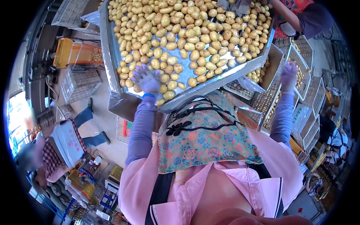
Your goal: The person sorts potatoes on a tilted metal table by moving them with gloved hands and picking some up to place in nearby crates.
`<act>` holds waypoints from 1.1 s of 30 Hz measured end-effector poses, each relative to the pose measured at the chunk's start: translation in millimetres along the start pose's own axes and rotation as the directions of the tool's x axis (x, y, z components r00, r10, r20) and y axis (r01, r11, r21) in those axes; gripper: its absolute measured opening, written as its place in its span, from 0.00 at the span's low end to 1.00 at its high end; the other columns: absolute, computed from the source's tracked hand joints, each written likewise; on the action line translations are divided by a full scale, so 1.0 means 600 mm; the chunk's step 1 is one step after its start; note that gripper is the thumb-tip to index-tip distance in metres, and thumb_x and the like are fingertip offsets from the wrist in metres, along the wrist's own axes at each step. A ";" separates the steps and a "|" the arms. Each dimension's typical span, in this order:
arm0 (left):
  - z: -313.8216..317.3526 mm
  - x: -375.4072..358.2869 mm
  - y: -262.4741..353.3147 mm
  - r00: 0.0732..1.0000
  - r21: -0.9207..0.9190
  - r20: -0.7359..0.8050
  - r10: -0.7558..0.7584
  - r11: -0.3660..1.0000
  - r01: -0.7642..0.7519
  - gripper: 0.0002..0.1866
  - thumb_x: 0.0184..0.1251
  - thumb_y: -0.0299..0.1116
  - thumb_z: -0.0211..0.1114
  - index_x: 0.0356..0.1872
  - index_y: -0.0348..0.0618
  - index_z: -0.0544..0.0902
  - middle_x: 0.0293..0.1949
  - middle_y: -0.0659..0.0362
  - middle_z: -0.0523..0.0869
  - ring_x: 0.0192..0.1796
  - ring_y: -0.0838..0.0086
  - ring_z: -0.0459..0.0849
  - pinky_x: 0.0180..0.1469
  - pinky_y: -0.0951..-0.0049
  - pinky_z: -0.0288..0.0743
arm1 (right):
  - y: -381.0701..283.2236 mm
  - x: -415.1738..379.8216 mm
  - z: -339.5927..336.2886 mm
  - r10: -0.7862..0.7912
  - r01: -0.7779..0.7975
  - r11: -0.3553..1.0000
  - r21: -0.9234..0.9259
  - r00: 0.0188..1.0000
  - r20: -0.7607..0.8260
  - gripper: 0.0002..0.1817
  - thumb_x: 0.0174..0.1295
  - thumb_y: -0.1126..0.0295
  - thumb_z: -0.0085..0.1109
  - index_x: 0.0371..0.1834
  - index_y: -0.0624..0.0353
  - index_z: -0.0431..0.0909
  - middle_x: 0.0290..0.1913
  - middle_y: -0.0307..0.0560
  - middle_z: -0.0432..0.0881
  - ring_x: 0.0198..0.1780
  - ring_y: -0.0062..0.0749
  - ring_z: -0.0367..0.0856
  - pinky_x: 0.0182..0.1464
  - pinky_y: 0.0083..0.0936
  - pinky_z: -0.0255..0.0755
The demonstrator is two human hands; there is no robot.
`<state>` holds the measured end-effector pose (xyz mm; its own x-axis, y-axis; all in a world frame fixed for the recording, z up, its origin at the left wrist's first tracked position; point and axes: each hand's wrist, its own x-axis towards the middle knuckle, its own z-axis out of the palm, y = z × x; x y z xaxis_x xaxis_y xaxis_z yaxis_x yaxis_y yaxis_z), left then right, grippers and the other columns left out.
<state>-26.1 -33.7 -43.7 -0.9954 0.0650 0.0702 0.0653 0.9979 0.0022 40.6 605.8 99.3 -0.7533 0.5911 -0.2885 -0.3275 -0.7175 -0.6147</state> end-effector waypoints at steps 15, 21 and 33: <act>-0.005 -0.049 0.056 0.973 -0.179 0.049 0.225 0.960 -0.214 0.34 0.73 0.58 0.51 0.77 0.61 0.67 0.78 0.41 0.58 0.79 0.40 0.53 0.78 0.35 0.37 | 0.435 0.017 0.238 0.424 0.534 -0.641 -0.551 0.845 0.326 0.33 0.55 0.49 0.70 0.65 0.43 0.75 0.56 0.56 0.82 0.57 0.52 0.83 0.59 0.47 0.76; 0.028 -0.049 0.168 0.992 -0.379 -0.116 0.051 0.921 -0.092 0.44 0.71 0.62 0.56 0.80 0.46 0.59 0.79 0.33 0.52 0.81 0.38 0.48 0.78 0.37 0.37 | 0.457 -0.020 0.201 0.441 0.632 -0.451 -0.630 0.772 0.459 0.34 0.47 0.47 0.75 0.61 0.39 0.80 0.62 0.48 0.77 0.63 0.48 0.78 0.64 0.43 0.73; 0.042 0.061 0.165 0.992 -0.117 -0.015 -0.129 0.985 0.126 0.41 0.77 0.57 0.46 0.77 0.33 0.57 0.78 0.34 0.55 0.81 0.38 0.48 0.78 0.34 0.33 | 0.011 0.192 -0.067 -0.366 0.316 -0.464 -0.828 0.782 0.504 0.34 0.60 0.70 0.66 0.71 0.61 0.68 0.62 0.58 0.78 0.61 0.43 0.79 0.65 0.35 0.71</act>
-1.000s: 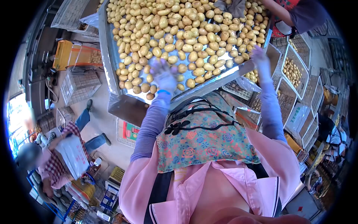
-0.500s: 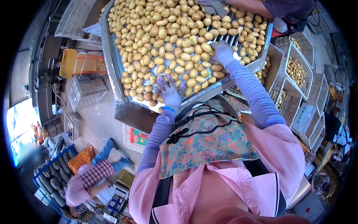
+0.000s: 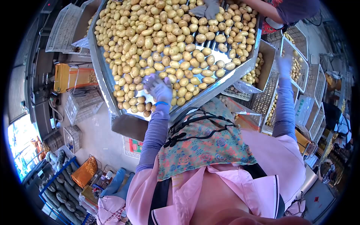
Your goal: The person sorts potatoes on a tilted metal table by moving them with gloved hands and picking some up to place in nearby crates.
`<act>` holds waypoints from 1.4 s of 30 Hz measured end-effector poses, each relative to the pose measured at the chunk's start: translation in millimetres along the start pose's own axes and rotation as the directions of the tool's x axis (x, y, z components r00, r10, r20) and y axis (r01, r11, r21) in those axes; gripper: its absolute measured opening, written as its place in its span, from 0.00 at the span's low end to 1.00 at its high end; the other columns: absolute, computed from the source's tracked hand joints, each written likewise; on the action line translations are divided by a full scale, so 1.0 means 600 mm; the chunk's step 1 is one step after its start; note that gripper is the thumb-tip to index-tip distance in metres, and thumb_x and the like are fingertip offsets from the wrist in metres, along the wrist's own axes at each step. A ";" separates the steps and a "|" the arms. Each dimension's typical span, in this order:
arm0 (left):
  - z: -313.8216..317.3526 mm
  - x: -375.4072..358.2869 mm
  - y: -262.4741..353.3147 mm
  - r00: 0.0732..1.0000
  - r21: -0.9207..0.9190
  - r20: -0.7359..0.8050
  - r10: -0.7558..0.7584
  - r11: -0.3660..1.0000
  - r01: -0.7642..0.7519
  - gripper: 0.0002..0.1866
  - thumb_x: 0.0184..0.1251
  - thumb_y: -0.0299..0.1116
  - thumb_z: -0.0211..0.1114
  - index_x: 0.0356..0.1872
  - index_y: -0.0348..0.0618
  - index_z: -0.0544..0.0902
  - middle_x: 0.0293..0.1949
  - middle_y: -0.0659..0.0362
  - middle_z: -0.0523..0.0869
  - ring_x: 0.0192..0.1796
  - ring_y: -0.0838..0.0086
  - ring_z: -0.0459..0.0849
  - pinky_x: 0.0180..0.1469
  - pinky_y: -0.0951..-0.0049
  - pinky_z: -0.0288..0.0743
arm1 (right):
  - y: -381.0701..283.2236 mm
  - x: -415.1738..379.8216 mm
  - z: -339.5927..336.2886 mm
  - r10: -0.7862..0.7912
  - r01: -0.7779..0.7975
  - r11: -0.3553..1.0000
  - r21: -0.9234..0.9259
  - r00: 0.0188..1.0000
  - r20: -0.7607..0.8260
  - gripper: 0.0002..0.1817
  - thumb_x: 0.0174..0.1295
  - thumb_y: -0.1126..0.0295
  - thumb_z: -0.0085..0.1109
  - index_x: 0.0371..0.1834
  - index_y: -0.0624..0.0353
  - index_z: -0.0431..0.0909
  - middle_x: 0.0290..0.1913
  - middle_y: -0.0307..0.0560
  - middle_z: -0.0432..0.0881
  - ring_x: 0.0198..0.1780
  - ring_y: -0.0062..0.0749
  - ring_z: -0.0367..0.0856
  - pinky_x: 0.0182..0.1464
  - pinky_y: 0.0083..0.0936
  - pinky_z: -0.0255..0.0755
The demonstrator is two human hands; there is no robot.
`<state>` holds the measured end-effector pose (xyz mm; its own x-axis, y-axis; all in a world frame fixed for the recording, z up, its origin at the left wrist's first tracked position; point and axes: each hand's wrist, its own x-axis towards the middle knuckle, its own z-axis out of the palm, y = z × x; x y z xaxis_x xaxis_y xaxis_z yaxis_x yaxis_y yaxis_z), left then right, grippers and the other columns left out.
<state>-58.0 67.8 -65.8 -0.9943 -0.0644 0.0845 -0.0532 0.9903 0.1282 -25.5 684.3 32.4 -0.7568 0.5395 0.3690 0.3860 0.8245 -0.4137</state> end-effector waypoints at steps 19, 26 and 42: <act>-0.068 -0.094 -0.133 0.905 -0.107 0.023 0.426 0.901 -0.421 0.33 0.72 0.51 0.57 0.77 0.57 0.66 0.78 0.48 0.62 0.79 0.46 0.57 0.80 0.42 0.40 | -0.311 -0.081 0.164 -0.158 -0.001 0.958 0.286 0.831 0.533 0.26 0.58 0.65 0.70 0.61 0.43 0.78 0.43 0.47 0.87 0.42 0.33 0.86 0.50 0.29 0.78; -0.022 -0.048 -0.152 0.998 0.048 -0.008 0.065 0.997 -0.064 0.42 0.76 0.61 0.47 0.78 0.38 0.59 0.79 0.38 0.54 0.80 0.36 0.48 0.77 0.34 0.35 | -0.118 -0.060 0.047 0.041 -0.262 0.724 0.638 0.940 0.339 0.15 0.65 0.77 0.63 0.55 0.60 0.79 0.43 0.38 0.82 0.42 0.20 0.81 0.49 0.18 0.76; -0.074 -0.101 -0.155 0.877 0.002 0.022 0.479 0.878 -0.480 0.33 0.72 0.51 0.57 0.76 0.56 0.67 0.75 0.45 0.65 0.77 0.45 0.59 0.78 0.40 0.45 | -0.289 -0.093 0.096 -0.228 -0.057 0.847 0.529 0.860 0.458 0.17 0.61 0.61 0.71 0.52 0.52 0.86 0.47 0.44 0.88 0.48 0.29 0.86 0.55 0.28 0.77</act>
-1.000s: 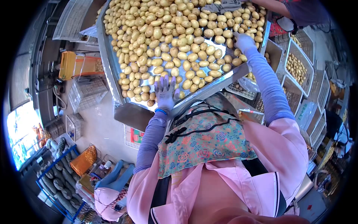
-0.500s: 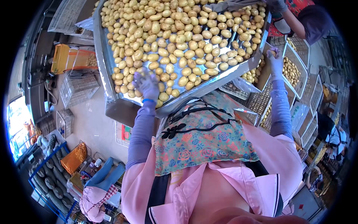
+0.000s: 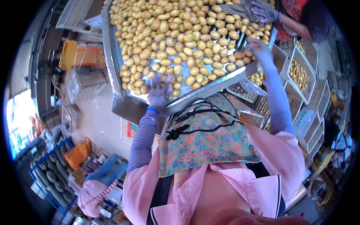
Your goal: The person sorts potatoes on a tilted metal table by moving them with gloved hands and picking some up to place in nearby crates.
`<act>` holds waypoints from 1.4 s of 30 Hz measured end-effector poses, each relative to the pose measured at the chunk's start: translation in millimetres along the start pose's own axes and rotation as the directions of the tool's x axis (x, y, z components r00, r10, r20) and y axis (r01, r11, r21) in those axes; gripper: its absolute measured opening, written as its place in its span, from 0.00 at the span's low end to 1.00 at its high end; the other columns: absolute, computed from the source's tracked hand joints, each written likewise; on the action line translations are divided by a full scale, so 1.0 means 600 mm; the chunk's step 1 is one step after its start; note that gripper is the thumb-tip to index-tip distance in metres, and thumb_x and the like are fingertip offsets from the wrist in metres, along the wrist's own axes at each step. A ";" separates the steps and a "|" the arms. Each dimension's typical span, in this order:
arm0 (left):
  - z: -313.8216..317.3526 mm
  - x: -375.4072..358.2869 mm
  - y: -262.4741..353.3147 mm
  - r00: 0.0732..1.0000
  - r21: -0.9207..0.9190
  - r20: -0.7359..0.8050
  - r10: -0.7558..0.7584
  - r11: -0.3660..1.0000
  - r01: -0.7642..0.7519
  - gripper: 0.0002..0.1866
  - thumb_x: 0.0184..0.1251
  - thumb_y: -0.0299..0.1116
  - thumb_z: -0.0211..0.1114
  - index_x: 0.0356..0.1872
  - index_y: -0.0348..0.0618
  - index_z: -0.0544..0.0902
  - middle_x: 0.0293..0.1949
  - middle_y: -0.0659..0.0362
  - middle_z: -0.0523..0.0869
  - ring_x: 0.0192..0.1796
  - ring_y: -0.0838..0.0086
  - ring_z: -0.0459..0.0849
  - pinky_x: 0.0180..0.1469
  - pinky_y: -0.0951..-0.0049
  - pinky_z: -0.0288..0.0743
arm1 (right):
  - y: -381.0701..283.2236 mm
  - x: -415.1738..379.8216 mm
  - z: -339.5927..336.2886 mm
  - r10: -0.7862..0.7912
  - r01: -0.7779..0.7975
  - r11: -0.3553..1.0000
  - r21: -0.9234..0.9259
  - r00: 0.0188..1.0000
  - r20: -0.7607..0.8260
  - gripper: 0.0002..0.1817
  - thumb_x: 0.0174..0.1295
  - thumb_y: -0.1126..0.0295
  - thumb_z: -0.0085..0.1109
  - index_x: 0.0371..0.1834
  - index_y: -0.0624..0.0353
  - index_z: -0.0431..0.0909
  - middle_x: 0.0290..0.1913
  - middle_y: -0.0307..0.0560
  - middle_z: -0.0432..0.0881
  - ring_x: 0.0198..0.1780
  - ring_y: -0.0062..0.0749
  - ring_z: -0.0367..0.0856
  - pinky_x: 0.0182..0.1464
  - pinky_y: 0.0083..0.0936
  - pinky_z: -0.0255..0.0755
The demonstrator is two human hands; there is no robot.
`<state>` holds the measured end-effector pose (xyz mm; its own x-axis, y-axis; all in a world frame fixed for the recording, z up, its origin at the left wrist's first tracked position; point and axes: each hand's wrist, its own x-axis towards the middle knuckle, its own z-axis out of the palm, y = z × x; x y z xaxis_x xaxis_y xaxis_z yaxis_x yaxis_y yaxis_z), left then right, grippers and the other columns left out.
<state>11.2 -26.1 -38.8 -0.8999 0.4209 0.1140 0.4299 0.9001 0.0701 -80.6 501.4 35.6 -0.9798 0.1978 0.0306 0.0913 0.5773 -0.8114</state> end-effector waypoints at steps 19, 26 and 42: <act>-0.024 -0.057 -0.010 0.998 -0.023 0.067 -0.015 1.000 0.017 0.37 0.72 0.54 0.57 0.79 0.57 0.61 0.80 0.53 0.60 0.80 0.53 0.57 0.79 0.41 0.41 | -0.139 -0.113 0.301 -0.250 0.676 0.566 -0.472 0.686 0.683 0.45 0.49 0.39 0.72 0.75 0.18 0.67 0.84 0.51 0.45 0.83 0.62 0.38 0.79 0.64 0.32; 0.009 -0.043 -0.086 0.862 -0.054 -0.126 -0.491 0.871 0.488 0.42 0.72 0.58 0.55 0.79 0.43 0.59 0.78 0.47 0.62 0.81 0.43 0.52 0.79 0.37 0.38 | -0.215 -0.189 0.435 -0.351 0.755 0.573 -0.319 0.577 0.737 0.37 0.57 0.52 0.66 0.73 0.19 0.68 0.83 0.55 0.49 0.84 0.56 0.44 0.81 0.54 0.40; 0.029 0.198 0.029 0.794 0.114 0.157 -0.587 0.810 0.576 0.41 0.74 0.65 0.43 0.82 0.58 0.53 0.83 0.45 0.47 0.84 0.46 0.41 0.79 0.37 0.28 | -0.133 0.079 0.325 -0.125 0.266 0.647 -0.714 0.962 0.245 0.34 0.65 0.39 0.55 0.76 0.20 0.64 0.79 0.47 0.62 0.78 0.56 0.59 0.77 0.60 0.45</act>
<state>-89.3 41.7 -41.5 -0.9786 -0.1762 -0.1064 -0.1782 0.9840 0.0090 -169.0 310.2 -11.9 -0.9971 -0.0758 -0.0120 -0.0742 0.9922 -0.0999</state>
